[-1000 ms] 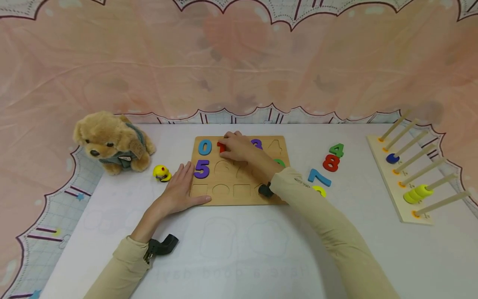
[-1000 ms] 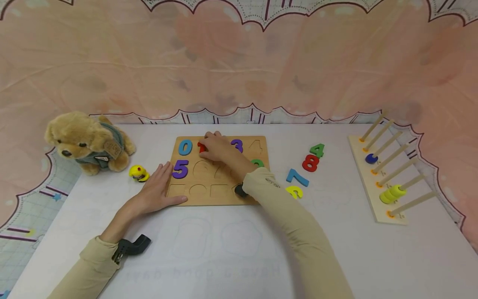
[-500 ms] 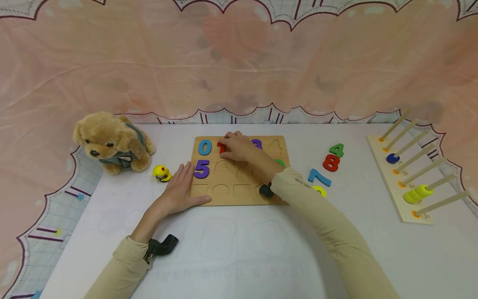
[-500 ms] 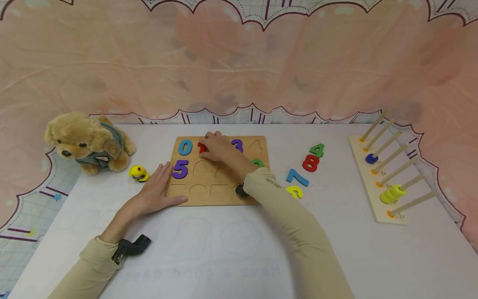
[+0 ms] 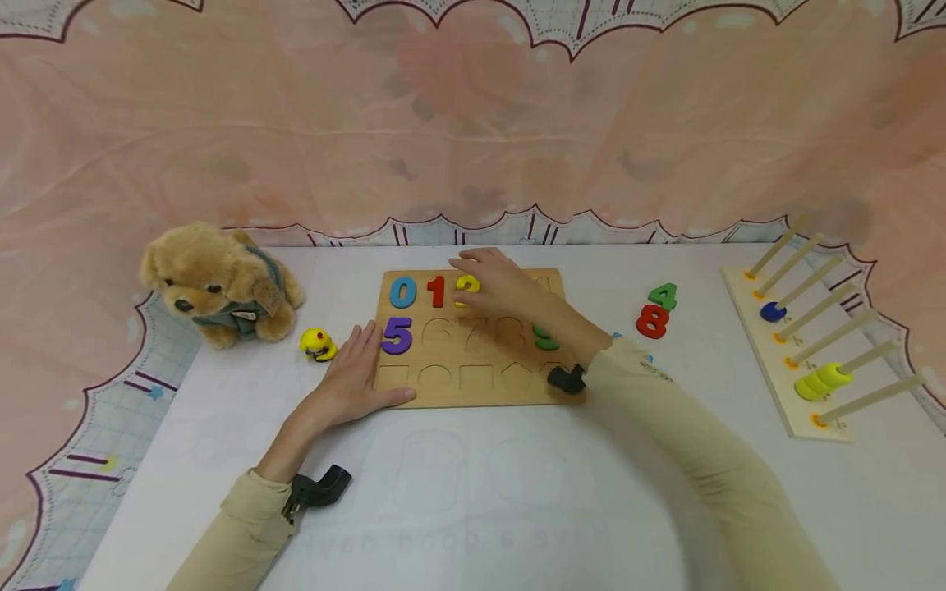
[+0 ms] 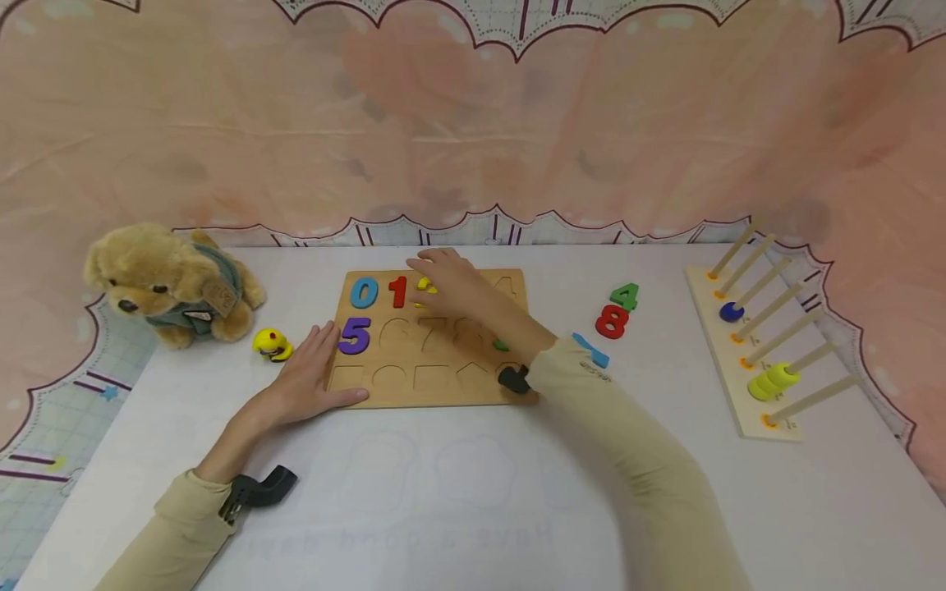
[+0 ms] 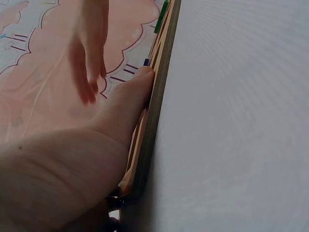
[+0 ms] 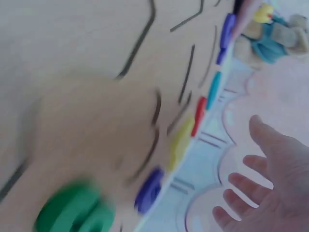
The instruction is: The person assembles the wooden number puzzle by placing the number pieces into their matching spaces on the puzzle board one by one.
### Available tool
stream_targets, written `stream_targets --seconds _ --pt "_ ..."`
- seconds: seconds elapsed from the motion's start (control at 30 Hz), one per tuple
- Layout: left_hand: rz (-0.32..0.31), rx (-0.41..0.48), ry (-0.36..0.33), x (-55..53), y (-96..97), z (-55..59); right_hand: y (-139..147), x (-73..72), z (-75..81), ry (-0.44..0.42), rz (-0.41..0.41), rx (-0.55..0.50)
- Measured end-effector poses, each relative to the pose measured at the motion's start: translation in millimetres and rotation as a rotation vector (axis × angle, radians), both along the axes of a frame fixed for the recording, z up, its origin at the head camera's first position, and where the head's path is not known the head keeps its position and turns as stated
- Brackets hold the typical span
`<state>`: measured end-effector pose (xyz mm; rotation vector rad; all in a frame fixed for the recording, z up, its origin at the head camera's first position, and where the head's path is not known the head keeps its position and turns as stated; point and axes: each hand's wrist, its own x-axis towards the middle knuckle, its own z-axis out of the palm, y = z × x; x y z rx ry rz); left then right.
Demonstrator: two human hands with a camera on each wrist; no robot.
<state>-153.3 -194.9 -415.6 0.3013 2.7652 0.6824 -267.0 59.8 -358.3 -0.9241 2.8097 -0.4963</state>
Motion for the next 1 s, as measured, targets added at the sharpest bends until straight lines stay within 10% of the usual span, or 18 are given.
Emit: stream_targets --seconds 0.6,1.0 --pt "-0.008 0.0 -0.003 -0.9 2.2 1.8 187.1 95.6 -1.2 -0.064 -0.211 -0.177" --pt "0.001 -0.006 -0.005 0.4 0.9 1.8 234.6 102.4 -9.5 -0.012 -0.307 -0.159"
